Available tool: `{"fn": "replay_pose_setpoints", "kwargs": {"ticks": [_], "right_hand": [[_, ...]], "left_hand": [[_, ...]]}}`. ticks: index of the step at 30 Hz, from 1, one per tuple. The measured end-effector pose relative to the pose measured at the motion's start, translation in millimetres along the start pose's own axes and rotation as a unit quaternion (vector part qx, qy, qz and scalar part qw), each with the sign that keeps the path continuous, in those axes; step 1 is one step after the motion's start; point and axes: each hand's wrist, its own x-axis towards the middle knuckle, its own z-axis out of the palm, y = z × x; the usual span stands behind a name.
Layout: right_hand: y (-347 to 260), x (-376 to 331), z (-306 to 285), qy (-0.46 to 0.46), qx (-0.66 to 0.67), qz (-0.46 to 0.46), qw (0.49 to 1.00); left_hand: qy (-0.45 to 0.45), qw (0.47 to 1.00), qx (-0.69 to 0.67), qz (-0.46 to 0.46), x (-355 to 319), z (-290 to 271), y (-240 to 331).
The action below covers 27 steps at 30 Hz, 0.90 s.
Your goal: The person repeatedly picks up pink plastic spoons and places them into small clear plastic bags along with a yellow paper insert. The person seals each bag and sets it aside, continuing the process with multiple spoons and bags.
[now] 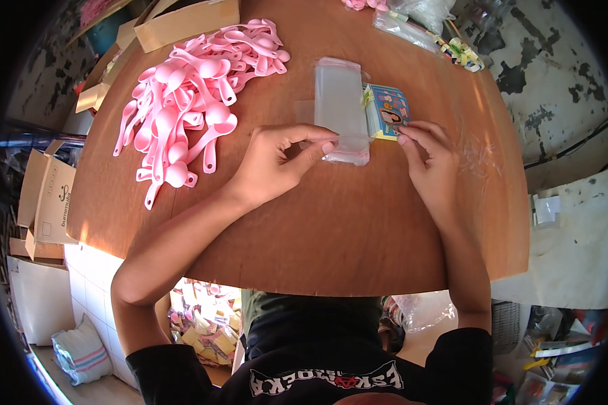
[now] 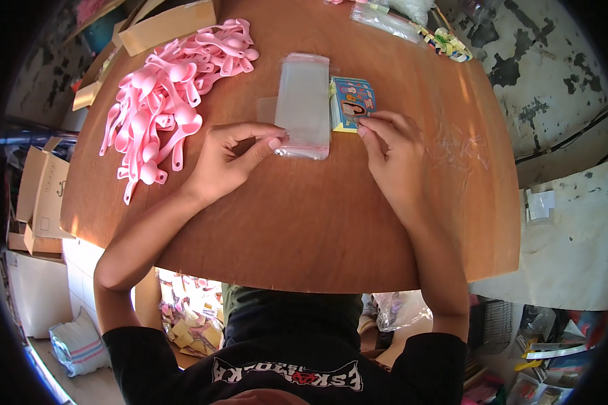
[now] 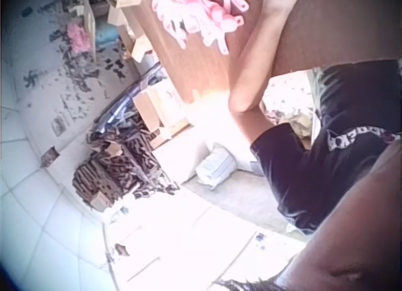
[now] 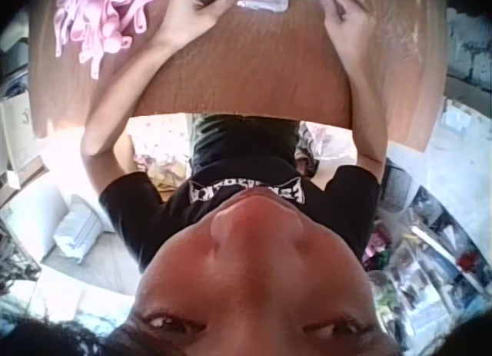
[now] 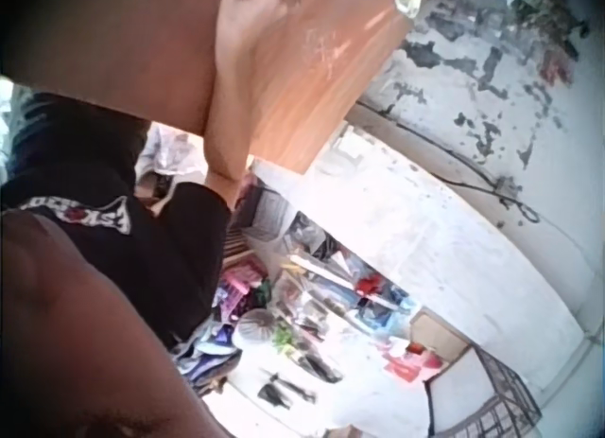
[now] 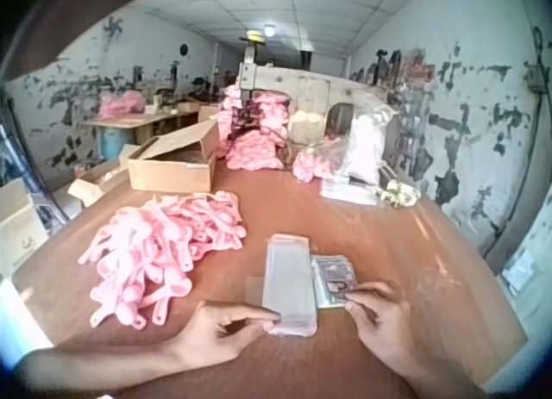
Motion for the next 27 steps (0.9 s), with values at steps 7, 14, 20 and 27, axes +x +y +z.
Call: {"fn": "replay_pose_setpoints", "kwargs": {"ticks": [7, 14, 20, 27], "right_hand": [[-29, -7, -6, 0.181, 0.332, 0.135, 0.916], [-39, -20, -9, 0.15, 0.393, 0.076, 0.904], [-41, -19, -8, 0.139, 0.351, 0.048, 0.925], [-37, -11, -9, 0.007, 0.316, 0.096, 0.944]], "left_hand": [[0.005, 0.99, -0.125, -0.062, 0, -2, -3], [-0.022, 0.988, -0.125, -0.092, -3, 1, -1], [-0.045, 0.999, -0.003, 0.0, -3, 0, -1], [-0.035, 0.997, 0.045, 0.044, -3, 0, 9]]}}
